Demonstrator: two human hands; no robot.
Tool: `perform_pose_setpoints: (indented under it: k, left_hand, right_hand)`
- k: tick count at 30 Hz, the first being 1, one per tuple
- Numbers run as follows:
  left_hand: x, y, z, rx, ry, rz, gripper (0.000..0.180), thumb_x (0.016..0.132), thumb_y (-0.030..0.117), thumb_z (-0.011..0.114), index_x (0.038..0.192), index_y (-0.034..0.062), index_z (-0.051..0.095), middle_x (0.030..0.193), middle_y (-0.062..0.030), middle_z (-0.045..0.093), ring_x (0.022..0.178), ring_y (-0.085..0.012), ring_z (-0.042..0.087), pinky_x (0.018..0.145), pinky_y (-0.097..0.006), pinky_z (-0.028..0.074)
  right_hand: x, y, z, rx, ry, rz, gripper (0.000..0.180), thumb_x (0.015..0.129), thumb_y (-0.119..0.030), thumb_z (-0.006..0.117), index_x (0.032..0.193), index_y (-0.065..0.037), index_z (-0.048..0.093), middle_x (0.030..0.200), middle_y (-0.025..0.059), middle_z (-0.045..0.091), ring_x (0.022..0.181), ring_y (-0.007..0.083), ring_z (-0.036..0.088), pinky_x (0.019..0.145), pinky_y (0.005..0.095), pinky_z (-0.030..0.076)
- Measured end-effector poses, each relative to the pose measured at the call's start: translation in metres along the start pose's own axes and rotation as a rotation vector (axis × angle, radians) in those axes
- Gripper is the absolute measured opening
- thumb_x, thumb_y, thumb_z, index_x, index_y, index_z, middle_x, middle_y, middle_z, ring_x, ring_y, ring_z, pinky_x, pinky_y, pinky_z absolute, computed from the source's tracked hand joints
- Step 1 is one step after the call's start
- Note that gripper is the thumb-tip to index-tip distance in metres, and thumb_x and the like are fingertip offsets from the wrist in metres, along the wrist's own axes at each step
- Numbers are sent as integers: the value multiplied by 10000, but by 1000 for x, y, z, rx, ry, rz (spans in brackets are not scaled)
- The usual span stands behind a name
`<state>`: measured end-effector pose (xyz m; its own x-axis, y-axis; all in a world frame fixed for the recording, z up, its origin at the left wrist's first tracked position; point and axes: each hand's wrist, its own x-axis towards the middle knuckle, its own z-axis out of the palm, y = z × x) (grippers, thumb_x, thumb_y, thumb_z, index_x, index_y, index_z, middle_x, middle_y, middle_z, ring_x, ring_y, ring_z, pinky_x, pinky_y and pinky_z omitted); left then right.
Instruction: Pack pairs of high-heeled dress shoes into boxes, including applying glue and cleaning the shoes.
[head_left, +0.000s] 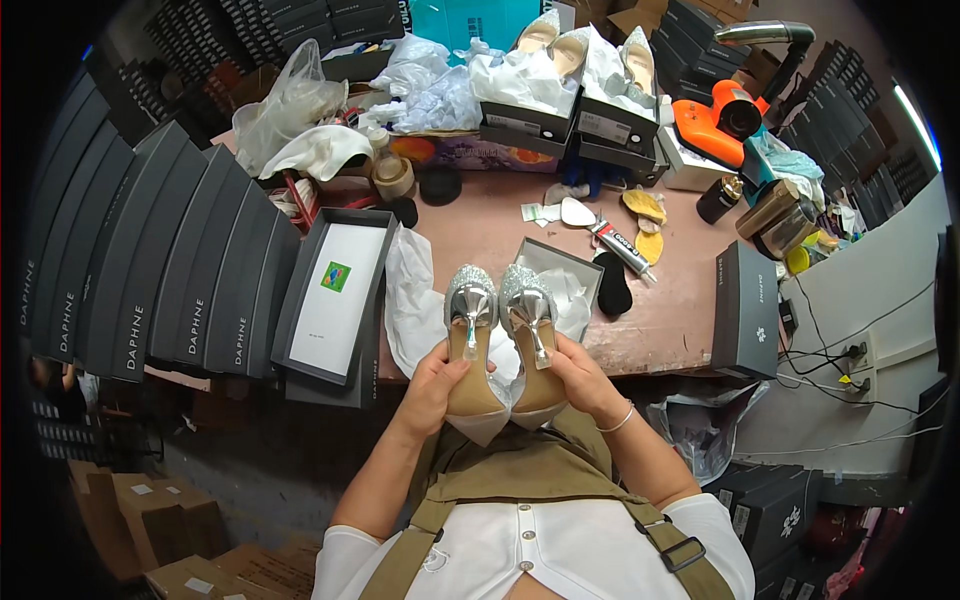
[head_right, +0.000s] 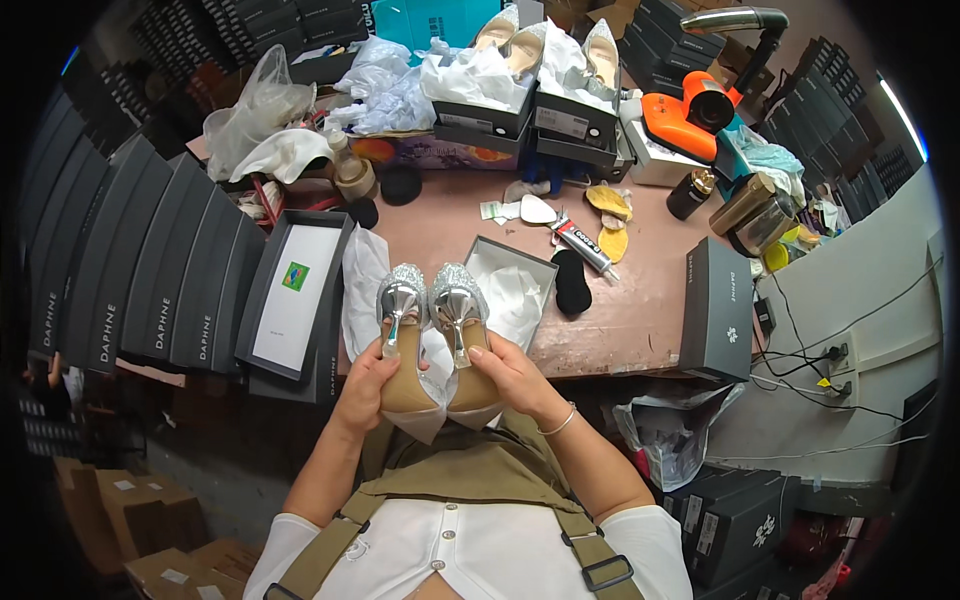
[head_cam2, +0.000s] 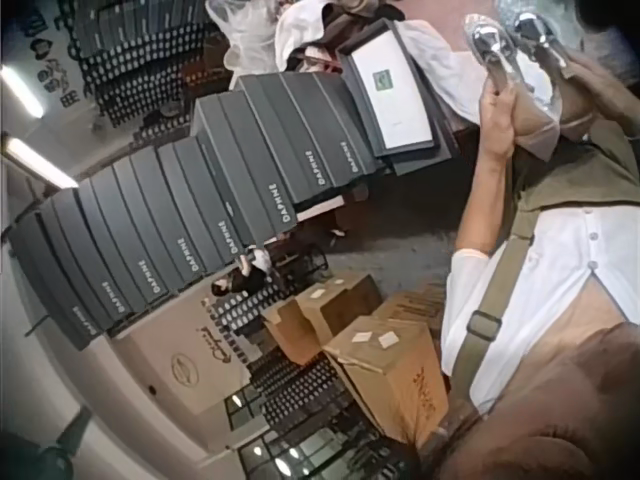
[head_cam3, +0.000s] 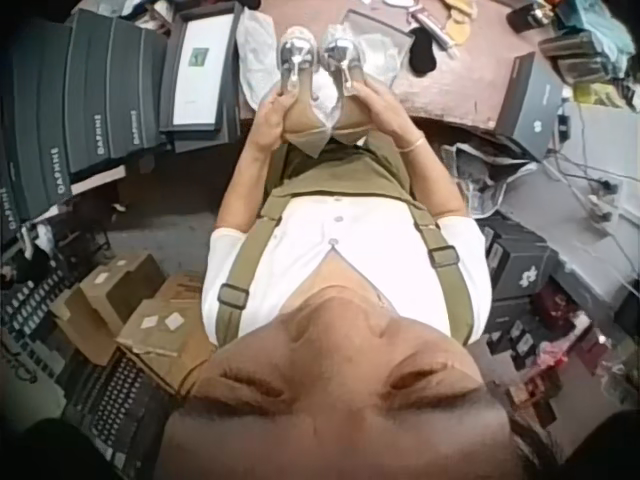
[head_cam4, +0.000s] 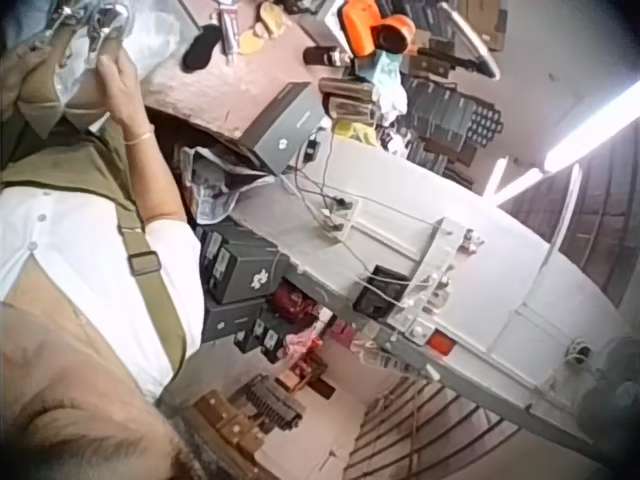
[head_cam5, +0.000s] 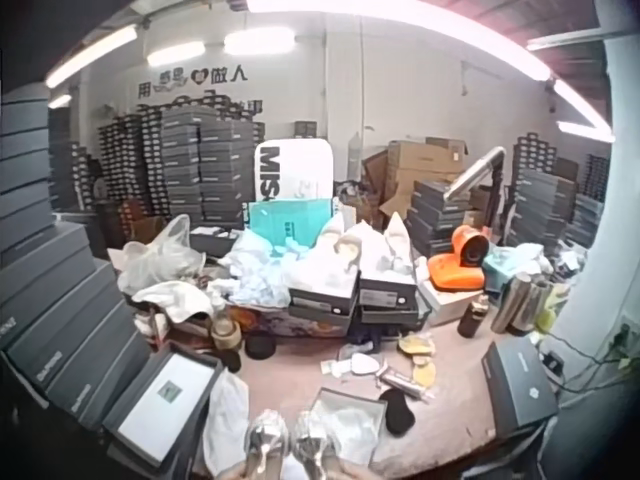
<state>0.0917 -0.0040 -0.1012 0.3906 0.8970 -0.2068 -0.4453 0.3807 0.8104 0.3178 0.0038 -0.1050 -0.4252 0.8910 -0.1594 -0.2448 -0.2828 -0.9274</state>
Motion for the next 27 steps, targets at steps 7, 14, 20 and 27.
perform_pose_setpoints:
  k: [7,14,20,27]
  left_hand:
    - [-6,-8,0,22,21,-4,359,951,194,482,1252,-1,458,1069,-112,612,968,-141,595,853,-288,491]
    - [-5,-7,2,94,-36,68,388,946,198,487,1269,-13,440,1095,-126,614,990,-146,589,866,-297,486]
    - [2,10,-10,99,81,-33,392,931,182,497,1259,-26,443,1029,-131,635,910,-152,618,798,-295,524]
    - [1,8,-9,383,-8,-54,370,898,184,593,1199,-6,491,988,-117,647,910,-148,613,829,-295,491]
  right_hand:
    - [0,10,-4,-5,5,33,447,938,-277,427,1244,48,464,1055,100,598,958,157,571,853,290,461]
    - [-1,11,-5,48,9,22,435,920,-309,434,1178,34,506,963,99,619,889,159,593,815,293,479]
    - [31,16,-34,-151,245,118,316,961,-294,473,1036,-12,594,931,53,630,838,142,584,736,328,461]
    - [43,10,-151,-1369,782,-183,335,776,-248,710,997,-27,588,983,178,593,937,365,565,780,443,470]
